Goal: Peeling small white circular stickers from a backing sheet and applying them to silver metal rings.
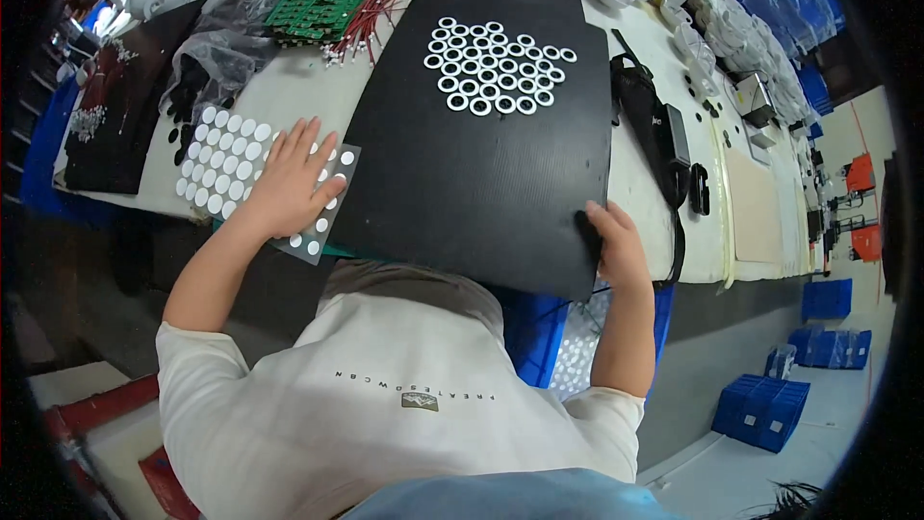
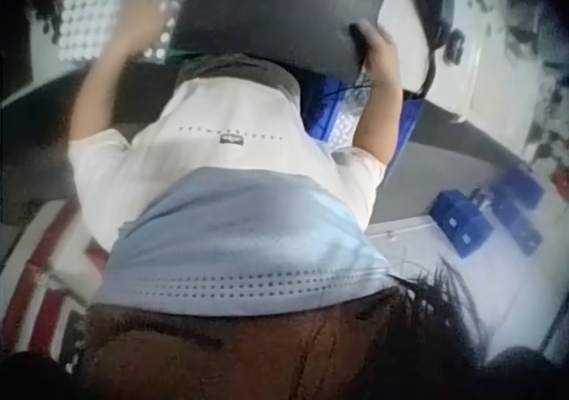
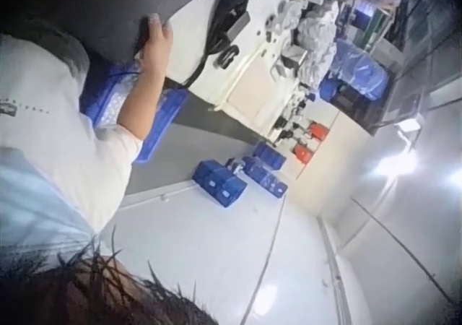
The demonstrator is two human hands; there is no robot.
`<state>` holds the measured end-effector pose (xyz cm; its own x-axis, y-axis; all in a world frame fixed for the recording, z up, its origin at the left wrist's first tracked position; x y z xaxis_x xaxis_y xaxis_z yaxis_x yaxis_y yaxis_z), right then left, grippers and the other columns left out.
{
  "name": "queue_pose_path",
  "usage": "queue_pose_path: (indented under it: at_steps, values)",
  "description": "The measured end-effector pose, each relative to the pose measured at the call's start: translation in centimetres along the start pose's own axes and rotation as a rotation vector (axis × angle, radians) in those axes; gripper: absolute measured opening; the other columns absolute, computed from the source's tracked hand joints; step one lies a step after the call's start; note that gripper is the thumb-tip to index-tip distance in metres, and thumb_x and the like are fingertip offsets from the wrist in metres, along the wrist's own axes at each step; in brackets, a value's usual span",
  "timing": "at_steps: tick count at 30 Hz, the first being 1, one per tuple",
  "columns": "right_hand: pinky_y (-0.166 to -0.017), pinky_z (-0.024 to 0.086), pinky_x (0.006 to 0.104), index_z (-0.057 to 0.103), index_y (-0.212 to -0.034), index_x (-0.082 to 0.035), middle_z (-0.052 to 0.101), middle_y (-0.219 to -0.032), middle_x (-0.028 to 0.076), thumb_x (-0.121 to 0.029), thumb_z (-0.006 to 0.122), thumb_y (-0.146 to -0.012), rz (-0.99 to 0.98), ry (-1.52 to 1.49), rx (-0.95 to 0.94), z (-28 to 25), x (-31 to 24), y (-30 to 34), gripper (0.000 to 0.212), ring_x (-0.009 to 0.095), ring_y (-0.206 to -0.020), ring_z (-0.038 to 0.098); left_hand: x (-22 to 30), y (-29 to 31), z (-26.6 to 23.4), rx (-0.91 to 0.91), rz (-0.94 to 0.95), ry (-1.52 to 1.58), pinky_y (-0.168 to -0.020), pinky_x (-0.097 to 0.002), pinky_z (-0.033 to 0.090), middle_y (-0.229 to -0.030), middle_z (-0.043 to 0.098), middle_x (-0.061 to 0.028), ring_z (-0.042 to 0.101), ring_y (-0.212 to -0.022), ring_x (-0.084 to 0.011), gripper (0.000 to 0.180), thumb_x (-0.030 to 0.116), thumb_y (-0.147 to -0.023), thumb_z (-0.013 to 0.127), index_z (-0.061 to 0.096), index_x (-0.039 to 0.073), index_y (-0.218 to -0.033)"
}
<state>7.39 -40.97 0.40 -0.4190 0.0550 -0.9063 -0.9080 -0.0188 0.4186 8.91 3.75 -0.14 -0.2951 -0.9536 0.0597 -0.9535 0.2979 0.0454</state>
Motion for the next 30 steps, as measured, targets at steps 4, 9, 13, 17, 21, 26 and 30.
queue_pose_path:
  at_steps: [4, 9, 13, 17, 21, 26, 30]
  values:
    - [-0.091, 0.053, 0.0297, 0.059, -0.13, 0.006, 0.07, -0.118, 0.012, -0.022, 0.066, -0.098, -0.08, -0.044, -0.072, 0.7, 0.7, -0.4, 0.043, 0.019, -0.102, 0.068, -0.3, -0.1, -0.7, -0.006, 0.039, 0.033, -0.127, -0.0531, 0.013, -0.166, 0.024, -0.0273, 0.018, -0.156, -0.0424, 0.07, 0.05, -0.106, 0.045, 0.035, 0.005, -0.159]
    - [-0.091, 0.054, 0.0301, 0.059, -0.131, 0.008, 0.071, -0.116, 0.012, -0.02, 0.066, -0.096, -0.243, -0.14, 0.014, -1.7, -2.5, 0.5, 0.045, 0.018, -0.099, 0.07, -3.0, -1.2, -1.7, -0.015, 0.002, -0.004, -0.126, -0.0532, 0.016, -0.164, 0.029, -0.028, 0.022, -0.154, -0.0435, 0.066, 0.042, -0.104, 0.052, 0.04, 0.004, -0.156]
    - [-0.09, 0.053, 0.0315, 0.06, -0.132, 0.006, 0.072, -0.116, 0.011, -0.019, 0.066, -0.095, -0.29, -0.138, 0.024, -2.3, -4.5, 0.1, 0.045, 0.019, -0.097, 0.069, -2.7, -3.4, -5.3, 0.197, -0.103, 0.83, -0.122, -0.0432, 0.029, -0.161, 0.037, -0.0255, 0.038, -0.148, -0.038, 0.067, 0.036, -0.103, 0.059, 0.038, 0.002, -0.157]
    - [-0.088, 0.053, 0.0326, 0.061, -0.131, 0.006, 0.072, -0.115, 0.011, -0.023, 0.067, -0.095, -0.33, -0.136, 0.073, -2.5, -6.9, -2.9, 0.047, 0.019, -0.095, 0.069, 1.5, -6.6, -5.5, 0.009, -0.174, 1.297, -0.118, -0.0366, 0.035, -0.159, 0.04, -0.0218, 0.045, -0.143, -0.0302, 0.076, 0.031, -0.099, 0.066, 0.031, 0.001, -0.16]
    - [-0.084, 0.056, 0.0362, 0.064, -0.126, 0.005, 0.073, -0.109, 0.014, -0.027, 0.069, -0.091, -0.195, -0.081, 0.011, -3.0, -9.4, -9.7, 0.048, 0.023, -0.091, 0.071, 0.7, -12.1, -7.1, 0.064, -0.092, 1.546, -0.108, -0.0344, 0.045, -0.156, 0.044, -0.0175, 0.055, -0.132, -0.0234, 0.085, 0.018, -0.091, 0.069, 0.025, 0.002, -0.162]
    - [-0.075, 0.062, 0.0334, 0.069, -0.105, 0.003, 0.076, -0.098, 0.014, -0.013, 0.06, -0.096, -0.168, -0.391, 0.003, -3.3, -13.8, -18.4, 0.021, 0.024, -0.082, 0.075, -2.0, -20.0, -8.3, 0.001, -0.103, 1.948, -0.088, -0.0358, 0.056, -0.121, 0.066, -0.0122, 0.067, -0.101, -0.0188, 0.062, 0.012, -0.087, 0.066, 0.051, 0.002, -0.147]
    - [-0.057, 0.059, 0.0274, 0.066, -0.094, 0.0, 0.073, -0.085, 0.01, -0.013, 0.057, -0.097, -0.235, -0.505, -0.33, -2.9, -18.9, -21.1, 0.016, 0.019, -0.065, 0.07, -3.8, -24.5, -10.2, -0.033, -0.159, 1.962, -0.07, -0.0312, 0.058, -0.092, 0.067, -0.0096, 0.068, -0.079, -0.0199, 0.009, 0.012, -0.089, 0.066, 0.065, 0.003, -0.086]
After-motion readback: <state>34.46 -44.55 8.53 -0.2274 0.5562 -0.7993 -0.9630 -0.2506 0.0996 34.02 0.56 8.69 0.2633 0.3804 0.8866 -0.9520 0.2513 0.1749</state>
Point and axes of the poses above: each hand's wrist, its own y-axis away from the middle knuckle, its own z-axis out of the palm, x = y × z, the point moved 9 cm from there along -y, towards the middle knuckle
